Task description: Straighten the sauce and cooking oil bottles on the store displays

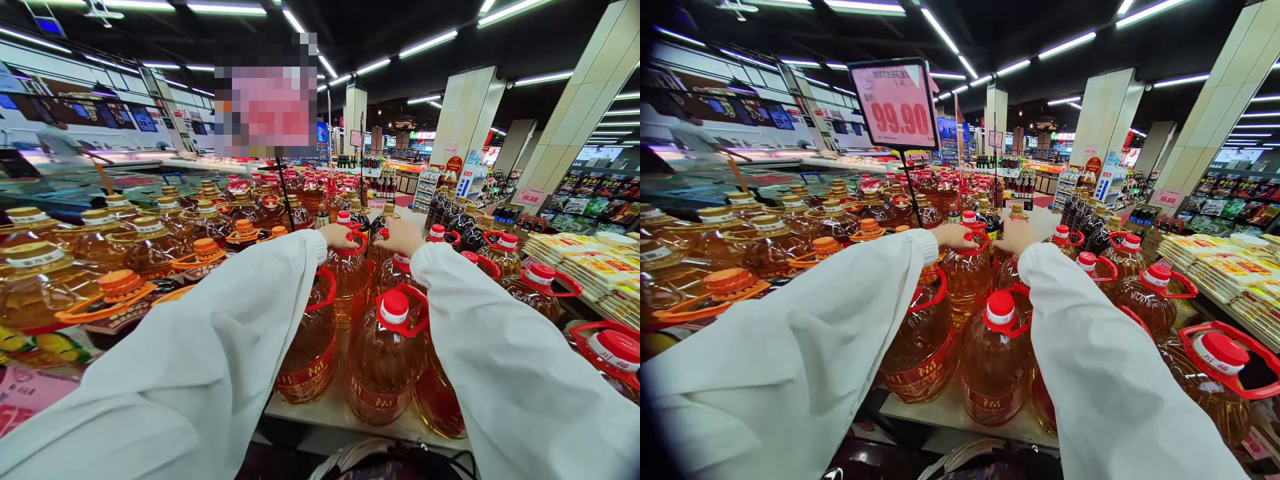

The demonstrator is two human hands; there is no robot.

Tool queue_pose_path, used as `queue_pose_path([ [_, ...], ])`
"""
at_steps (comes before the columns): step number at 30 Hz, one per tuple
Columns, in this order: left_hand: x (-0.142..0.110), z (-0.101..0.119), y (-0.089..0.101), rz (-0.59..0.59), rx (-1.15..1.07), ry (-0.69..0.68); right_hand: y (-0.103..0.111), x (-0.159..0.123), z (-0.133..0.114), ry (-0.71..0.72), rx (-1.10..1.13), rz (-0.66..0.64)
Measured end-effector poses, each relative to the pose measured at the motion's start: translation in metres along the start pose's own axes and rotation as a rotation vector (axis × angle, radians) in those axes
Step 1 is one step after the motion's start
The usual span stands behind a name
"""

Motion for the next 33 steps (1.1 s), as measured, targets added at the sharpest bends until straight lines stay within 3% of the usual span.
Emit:
queue_pose_path([
  [4,-0.008,-0.016,0.005,-0.247,-0.274,-0.034,0.001,0.028,-0.046,0.345,0.019,-0.012],
  [7,-0.028,-0.038,0.009,-0.332,-0.466,-0.087,-0.004,0.050,-0.072,0.439,0.001,-0.124],
  [12,-0.065,-0.075,0.005,-0.206,-0.593,-0.027,-0.014,0.072,-0.087,0.367,-0.090,-0.126],
  [17,-0.082,-0.089,-0.009,-0.189,-0.593,0.014,-0.018,0.075,-0.091,0.312,-0.073,-0.073],
  [23,-0.084,-0.094,-0.009,-0.190,-0.587,-0.015,-0.017,0.067,-0.114,0.167,-0.011,-0.035],
  [28,-0.073,-0.085,-0.003,-0.196,-0.561,-0.041,-0.023,0.064,-0.125,-0.001,0.066,-0.020],
  [33,-0.059,-0.075,-0.008,-0.371,-0.567,-0.005,-0.021,0.065,-0.119,-0.016,0.109,-0.038],
])
Point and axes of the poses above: each hand's wrist, its own x-axis towards the middle knuckle, its own y-axis out of the back of the hand, z = x × y, the point moved 1 cm from there along x, towards the middle knuckle, and after that the axes turned 11 degrees about -z, right-handed, at the moved point
